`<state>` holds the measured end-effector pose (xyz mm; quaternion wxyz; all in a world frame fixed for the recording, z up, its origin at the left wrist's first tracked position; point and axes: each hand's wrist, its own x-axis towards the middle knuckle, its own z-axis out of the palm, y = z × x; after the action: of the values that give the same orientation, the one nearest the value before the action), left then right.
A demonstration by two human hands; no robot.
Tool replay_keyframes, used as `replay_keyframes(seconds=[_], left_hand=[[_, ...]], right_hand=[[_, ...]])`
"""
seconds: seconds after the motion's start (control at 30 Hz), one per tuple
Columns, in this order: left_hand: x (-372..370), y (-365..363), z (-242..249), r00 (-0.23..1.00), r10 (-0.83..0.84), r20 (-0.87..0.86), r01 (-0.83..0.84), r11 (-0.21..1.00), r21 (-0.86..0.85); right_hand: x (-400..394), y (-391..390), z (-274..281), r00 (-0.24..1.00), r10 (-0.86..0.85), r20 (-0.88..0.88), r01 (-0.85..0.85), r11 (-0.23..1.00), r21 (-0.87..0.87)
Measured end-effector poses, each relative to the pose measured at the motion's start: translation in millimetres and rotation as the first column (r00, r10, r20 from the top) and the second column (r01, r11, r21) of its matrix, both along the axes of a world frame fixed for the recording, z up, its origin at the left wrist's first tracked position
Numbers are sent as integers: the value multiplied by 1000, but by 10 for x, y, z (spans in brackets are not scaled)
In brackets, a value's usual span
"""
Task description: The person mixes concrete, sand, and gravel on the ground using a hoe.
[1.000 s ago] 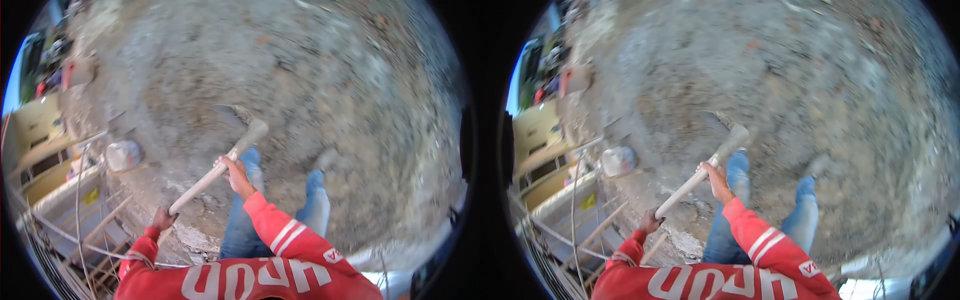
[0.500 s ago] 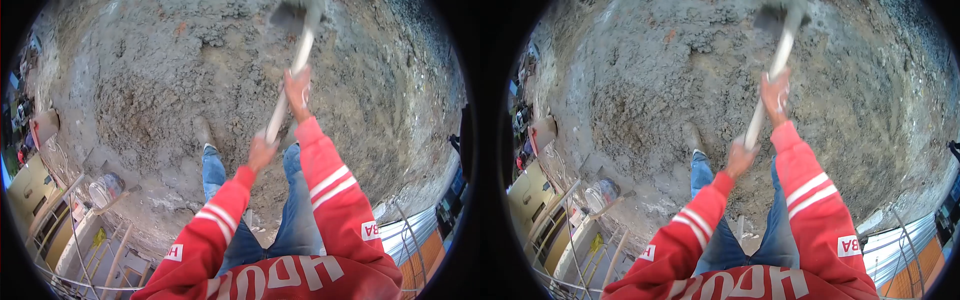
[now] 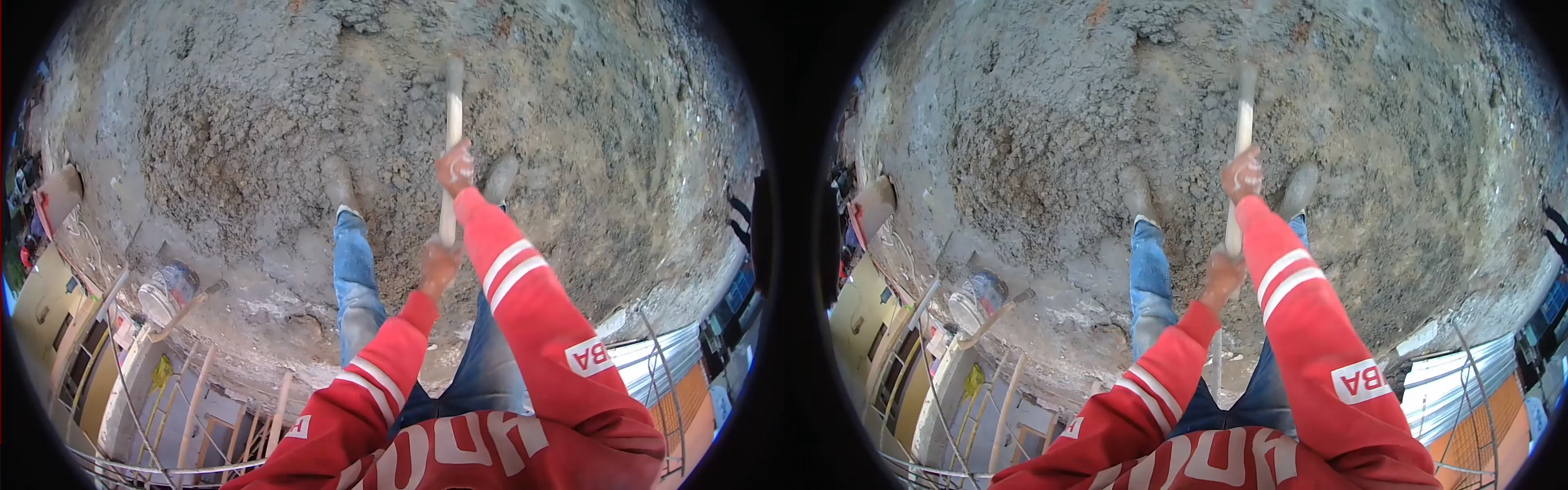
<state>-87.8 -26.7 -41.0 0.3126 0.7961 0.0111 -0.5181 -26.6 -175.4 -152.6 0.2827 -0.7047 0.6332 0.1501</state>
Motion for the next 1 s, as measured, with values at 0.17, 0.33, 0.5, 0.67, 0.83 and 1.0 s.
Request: replay_keyframes(seconds=[0.17, 0.33, 0.5, 0.67, 0.83, 1.0], left_hand=[[-423, 404, 340, 924, -382, 20, 369, 904, 216], [-196, 358, 781, 990, -74, -121, 108, 948, 298], [-298, 407, 638, 944, -325, -60, 330, 916, 229], [859, 268, 1187, 947, -106, -304, 149, 981, 124], [1734, 825, 1496, 909, -236, -344, 234, 971, -48], [2578, 2355, 1976, 891, -442, -107, 413, 884, -219]], right_hand=[[-429, 486, 130, 998, 53, -23, -42, 940, 338], [-538, 930, -9, 1000, 14, -16, -7, 919, 393], [-603, 839, 155, 997, 2, 72, -32, 908, 419], [-418, 568, 411, 857, -514, 29, 232, 436, 869], [391, 514, 1342, 564, -810, -157, 420, 118, 900], [1159, 909, 1368, 301, -953, 21, 388, 143, 910]])
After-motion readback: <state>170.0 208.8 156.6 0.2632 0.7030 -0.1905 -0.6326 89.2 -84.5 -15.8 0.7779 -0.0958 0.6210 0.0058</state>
